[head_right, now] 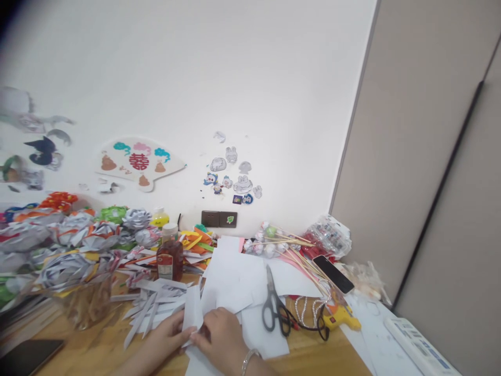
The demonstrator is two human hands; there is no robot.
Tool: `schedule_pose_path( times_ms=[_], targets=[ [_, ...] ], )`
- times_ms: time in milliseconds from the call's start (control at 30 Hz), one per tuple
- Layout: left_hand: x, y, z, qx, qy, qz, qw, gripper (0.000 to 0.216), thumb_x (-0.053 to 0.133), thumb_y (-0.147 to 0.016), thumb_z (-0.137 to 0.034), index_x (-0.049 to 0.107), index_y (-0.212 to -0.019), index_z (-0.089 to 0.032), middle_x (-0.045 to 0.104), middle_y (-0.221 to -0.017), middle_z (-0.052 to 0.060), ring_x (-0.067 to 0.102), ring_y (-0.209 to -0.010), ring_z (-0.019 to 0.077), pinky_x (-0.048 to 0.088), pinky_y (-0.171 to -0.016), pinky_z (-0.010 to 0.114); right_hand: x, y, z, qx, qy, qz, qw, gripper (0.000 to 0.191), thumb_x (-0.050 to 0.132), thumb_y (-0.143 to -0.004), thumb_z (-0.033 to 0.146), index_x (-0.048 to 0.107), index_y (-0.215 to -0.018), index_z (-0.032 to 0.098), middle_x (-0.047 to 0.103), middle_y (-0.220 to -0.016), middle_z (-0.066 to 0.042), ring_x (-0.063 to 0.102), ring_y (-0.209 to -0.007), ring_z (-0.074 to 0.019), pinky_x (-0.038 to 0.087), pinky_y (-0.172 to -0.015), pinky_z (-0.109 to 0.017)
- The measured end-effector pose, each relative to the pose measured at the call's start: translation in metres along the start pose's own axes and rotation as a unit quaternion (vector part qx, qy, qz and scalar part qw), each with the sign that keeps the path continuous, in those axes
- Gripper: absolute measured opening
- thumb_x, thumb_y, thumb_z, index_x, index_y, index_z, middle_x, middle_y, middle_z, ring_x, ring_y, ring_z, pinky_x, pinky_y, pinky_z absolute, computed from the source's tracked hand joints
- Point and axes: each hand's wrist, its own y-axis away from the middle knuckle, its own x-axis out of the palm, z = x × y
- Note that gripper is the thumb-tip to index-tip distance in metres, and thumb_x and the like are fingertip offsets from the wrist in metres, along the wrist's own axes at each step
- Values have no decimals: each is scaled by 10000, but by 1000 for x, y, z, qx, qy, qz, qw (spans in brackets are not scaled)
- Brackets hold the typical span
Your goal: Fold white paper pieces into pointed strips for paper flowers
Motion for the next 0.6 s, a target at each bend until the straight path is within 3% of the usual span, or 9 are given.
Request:
schedule_pose_path(
  times_ms=[233,433,600],
  targets=[
    [1,-1,-3,-29,22,4,999,399,650,-611,-495,588,-808,-153,528,-590,-27,452,-458,95,352,-394,180,0,-2,-1,18,-8,-1,1000,225,585,-771,326,485,-635,177,569,-660,10,501,-645,-138,291,-560,-229],
    [-1,-2,1,-11,15,9,1000,405,594,-647,-536,580,-784,-155,543,-588,-21,466,-448,98,384,-410,195,2,-2,-3,19,1,2,1000,216,585,-775,312,493,-635,175,570,-663,7,507,-648,-141,290,-558,-234],
    [1,0,-11,-18,4,-3,1000,410,601,-626,-548,581,-755,-159,553,-584,-19,472,-440,104,384,-404,197,3,-2,-3,24,3,7,1000,227,573,-784,327,493,-636,175,567,-661,7,507,-643,-142,290,-556,-234]
  ],
)
